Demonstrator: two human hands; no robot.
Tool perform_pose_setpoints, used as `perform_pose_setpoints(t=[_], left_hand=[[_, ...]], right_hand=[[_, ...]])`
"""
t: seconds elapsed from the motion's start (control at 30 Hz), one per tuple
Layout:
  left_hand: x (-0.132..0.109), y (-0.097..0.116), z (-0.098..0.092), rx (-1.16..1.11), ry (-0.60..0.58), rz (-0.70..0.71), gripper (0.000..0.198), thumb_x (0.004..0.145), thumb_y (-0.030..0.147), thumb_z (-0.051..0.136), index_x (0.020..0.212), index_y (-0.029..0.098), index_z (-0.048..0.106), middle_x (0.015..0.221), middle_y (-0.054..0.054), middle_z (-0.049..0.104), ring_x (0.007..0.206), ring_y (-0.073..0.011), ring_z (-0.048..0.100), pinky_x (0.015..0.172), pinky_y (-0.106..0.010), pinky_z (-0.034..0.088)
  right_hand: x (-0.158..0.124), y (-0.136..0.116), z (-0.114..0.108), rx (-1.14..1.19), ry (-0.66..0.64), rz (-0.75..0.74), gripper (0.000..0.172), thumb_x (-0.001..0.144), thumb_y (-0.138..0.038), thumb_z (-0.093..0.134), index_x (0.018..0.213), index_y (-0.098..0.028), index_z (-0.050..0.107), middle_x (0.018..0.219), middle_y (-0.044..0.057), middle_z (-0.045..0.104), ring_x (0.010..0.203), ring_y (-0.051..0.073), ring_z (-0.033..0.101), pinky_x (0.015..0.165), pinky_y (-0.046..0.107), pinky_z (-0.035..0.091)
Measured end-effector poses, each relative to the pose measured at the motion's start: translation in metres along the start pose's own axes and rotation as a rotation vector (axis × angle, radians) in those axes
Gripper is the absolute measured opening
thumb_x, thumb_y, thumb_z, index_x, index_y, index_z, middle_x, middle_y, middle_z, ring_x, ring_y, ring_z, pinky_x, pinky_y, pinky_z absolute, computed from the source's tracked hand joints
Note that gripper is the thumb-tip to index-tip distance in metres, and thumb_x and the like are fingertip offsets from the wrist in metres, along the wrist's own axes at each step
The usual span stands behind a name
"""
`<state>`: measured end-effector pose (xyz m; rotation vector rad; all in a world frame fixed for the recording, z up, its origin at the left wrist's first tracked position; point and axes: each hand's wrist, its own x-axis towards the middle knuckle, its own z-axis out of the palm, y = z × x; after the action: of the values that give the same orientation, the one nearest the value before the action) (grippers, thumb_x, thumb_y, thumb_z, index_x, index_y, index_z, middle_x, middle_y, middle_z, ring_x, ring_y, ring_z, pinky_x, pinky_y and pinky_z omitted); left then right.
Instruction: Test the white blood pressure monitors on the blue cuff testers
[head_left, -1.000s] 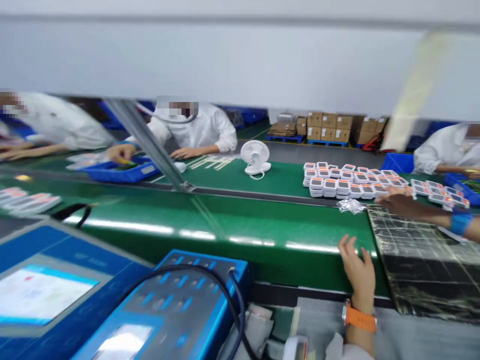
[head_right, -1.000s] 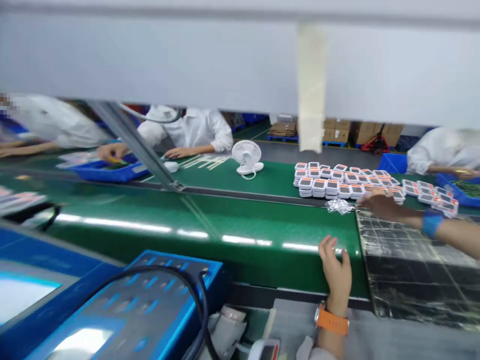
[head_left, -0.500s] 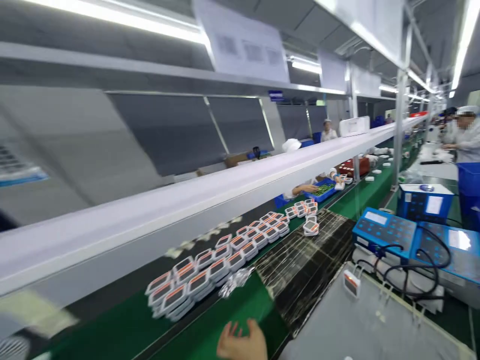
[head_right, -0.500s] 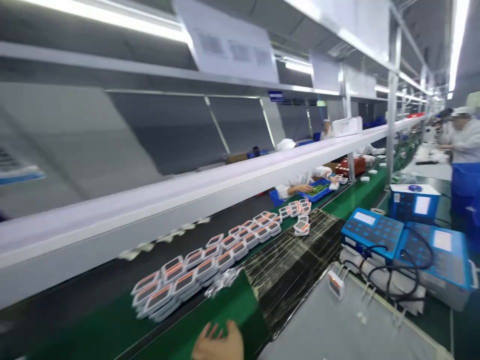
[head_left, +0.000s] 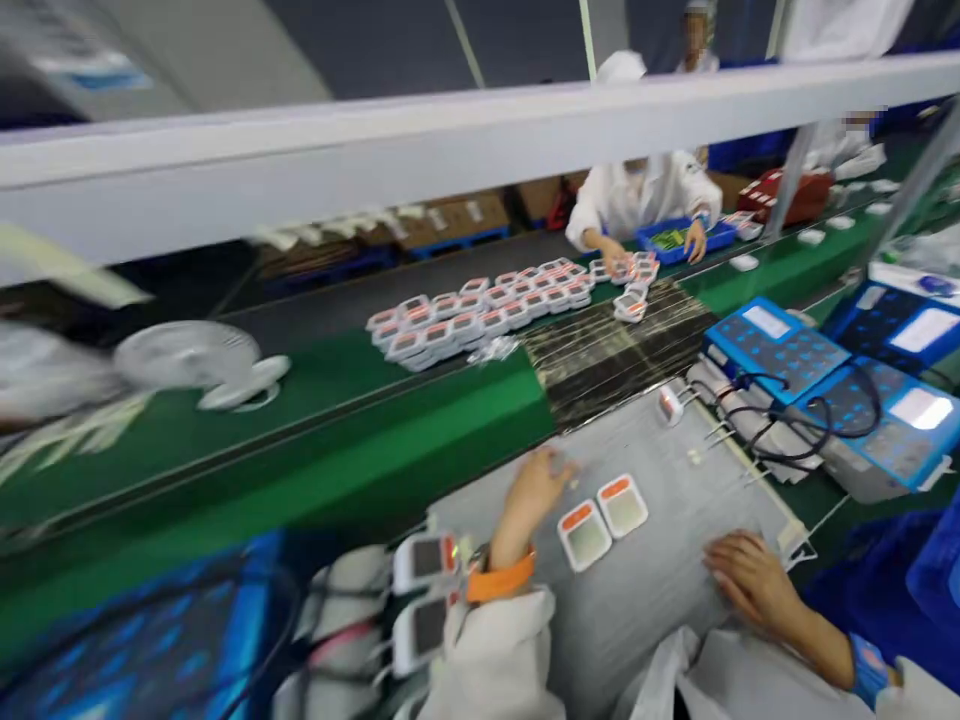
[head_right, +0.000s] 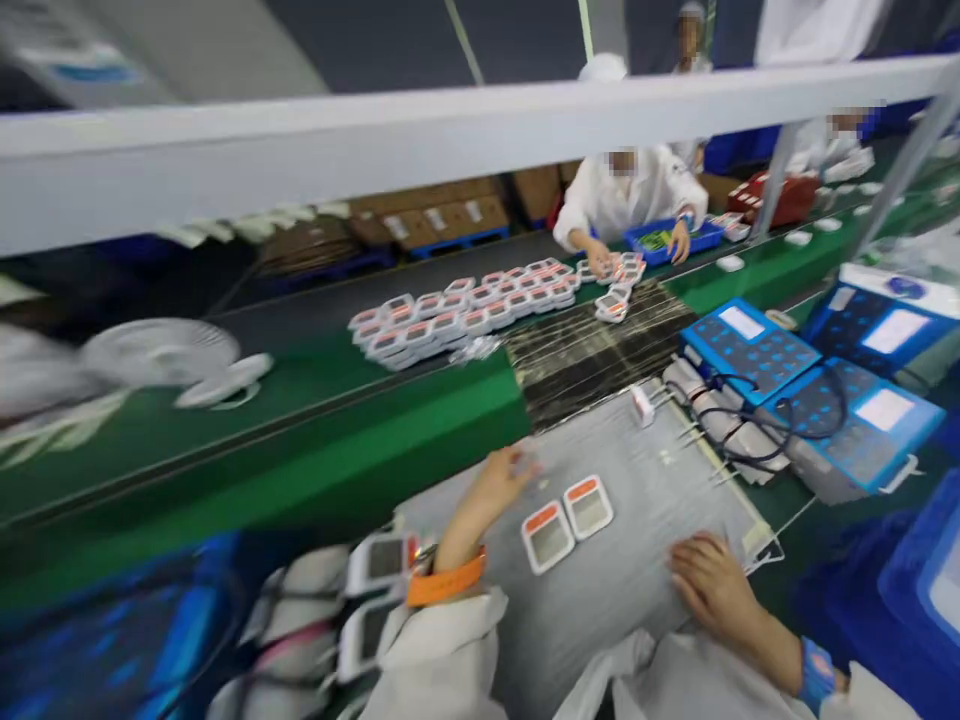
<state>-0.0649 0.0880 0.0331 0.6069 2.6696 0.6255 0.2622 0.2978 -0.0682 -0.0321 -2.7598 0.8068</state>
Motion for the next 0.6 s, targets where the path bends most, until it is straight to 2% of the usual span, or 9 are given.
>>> perform_pose_setpoints(t=[0.07, 0.1, 0.2, 0.27, 0.33, 0.4, 0.47, 0.53, 0.6], left_hand=[[-0.034, 0.010, 0.026, 0.111, -0.122, -0.039, 0.052, 0.084, 0.053, 0.062, 0.119, 0.014, 0.061, 0.125, -0.018, 0.064, 0.117, -0.0345, 0.058, 0.099, -0.042, 0.046], [-0.048, 0.016, 0.039, 0.151, -0.126, -0.060, 0.058, 0.083, 0.056, 0.065, 0.122, 0.014, 0.060, 0.127, -0.020, 0.062, 0.120, -0.0364, 0.056, 0.100, -0.044, 0.045], [-0.075, 0.034, 0.068, 0.220, -0.006, -0.130, 0.071, 0.082, 0.064, 0.067, 0.130, 0.012, 0.058, 0.133, -0.023, 0.058, 0.126, -0.0396, 0.050, 0.103, -0.050, 0.040], [-0.079, 0.042, 0.081, 0.232, 0.081, -0.131, 0.072, 0.083, 0.066, 0.066, 0.128, 0.011, 0.058, 0.132, -0.023, 0.059, 0.127, -0.0387, 0.049, 0.109, -0.056, 0.033], [-0.079, 0.046, 0.089, 0.247, 0.144, -0.083, 0.068, 0.083, 0.065, 0.067, 0.124, 0.011, 0.061, 0.128, -0.022, 0.061, 0.126, -0.0371, 0.050, 0.114, -0.059, 0.025], [-0.077, 0.047, 0.098, 0.283, 0.203, -0.035, 0.064, 0.083, 0.064, 0.066, 0.119, 0.011, 0.063, 0.122, -0.021, 0.064, 0.121, -0.0369, 0.053, 0.114, -0.060, 0.024], [-0.074, 0.046, 0.106, 0.329, 0.254, -0.009, 0.062, 0.081, 0.062, 0.065, 0.116, 0.011, 0.066, 0.115, -0.021, 0.067, 0.116, -0.0381, 0.057, 0.110, -0.060, 0.028], [-0.067, 0.043, 0.115, 0.386, 0.323, -0.004, 0.057, 0.079, 0.060, 0.061, 0.110, 0.013, 0.070, 0.106, -0.019, 0.070, 0.109, -0.0395, 0.060, 0.105, -0.060, 0.034], [-0.056, 0.040, 0.122, 0.403, 0.395, 0.038, 0.050, 0.076, 0.057, 0.056, 0.099, 0.015, 0.073, 0.092, -0.016, 0.070, 0.101, -0.0420, 0.062, 0.097, -0.058, 0.041]], right_hand=[[0.028, 0.004, 0.001, 0.057, 0.002, 0.058, 0.036, 0.097, -0.027, 0.048, 0.122, -0.035, 0.071, 0.117, 0.007, 0.076, 0.107, 0.029, 0.072, 0.101, 0.058, 0.054], [0.048, 0.005, 0.003, 0.092, -0.008, 0.075, 0.035, 0.097, -0.028, 0.048, 0.123, -0.032, 0.071, 0.122, 0.009, 0.074, 0.112, 0.029, 0.070, 0.102, 0.057, 0.053], [0.125, 0.004, 0.015, 0.227, -0.108, 0.127, 0.040, 0.096, -0.027, 0.047, 0.130, -0.021, 0.067, 0.136, 0.014, 0.065, 0.125, 0.028, 0.062, 0.107, 0.050, 0.050], [0.176, -0.004, 0.027, 0.266, -0.274, 0.200, 0.041, 0.095, -0.027, 0.049, 0.131, -0.017, 0.067, 0.133, 0.016, 0.066, 0.121, 0.028, 0.063, 0.107, 0.046, 0.049], [0.215, -0.015, 0.034, 0.256, -0.446, 0.260, 0.038, 0.094, -0.027, 0.055, 0.124, -0.012, 0.071, 0.128, 0.018, 0.068, 0.118, 0.029, 0.064, 0.104, 0.040, 0.049], [0.236, -0.027, 0.033, 0.238, -0.521, 0.292, 0.030, 0.088, -0.025, 0.063, 0.110, -0.010, 0.077, 0.114, 0.017, 0.074, 0.106, 0.028, 0.068, 0.093, 0.034, 0.052], [0.242, -0.037, 0.028, 0.226, -0.532, 0.339, 0.019, 0.080, -0.023, 0.072, 0.092, -0.011, 0.081, 0.090, 0.011, 0.078, 0.082, 0.023, 0.070, 0.073, 0.027, 0.053], [0.241, -0.040, 0.029, 0.231, -0.505, 0.397, 0.008, 0.071, -0.021, 0.077, 0.076, -0.016, 0.080, 0.067, 0.002, 0.073, 0.063, 0.017, 0.065, 0.058, 0.022, 0.046], [0.239, -0.032, 0.038, 0.273, -0.421, 0.426, 0.005, 0.068, -0.025, 0.078, 0.064, -0.023, 0.076, 0.052, -0.007, 0.064, 0.055, 0.012, 0.060, 0.054, 0.018, 0.042]])
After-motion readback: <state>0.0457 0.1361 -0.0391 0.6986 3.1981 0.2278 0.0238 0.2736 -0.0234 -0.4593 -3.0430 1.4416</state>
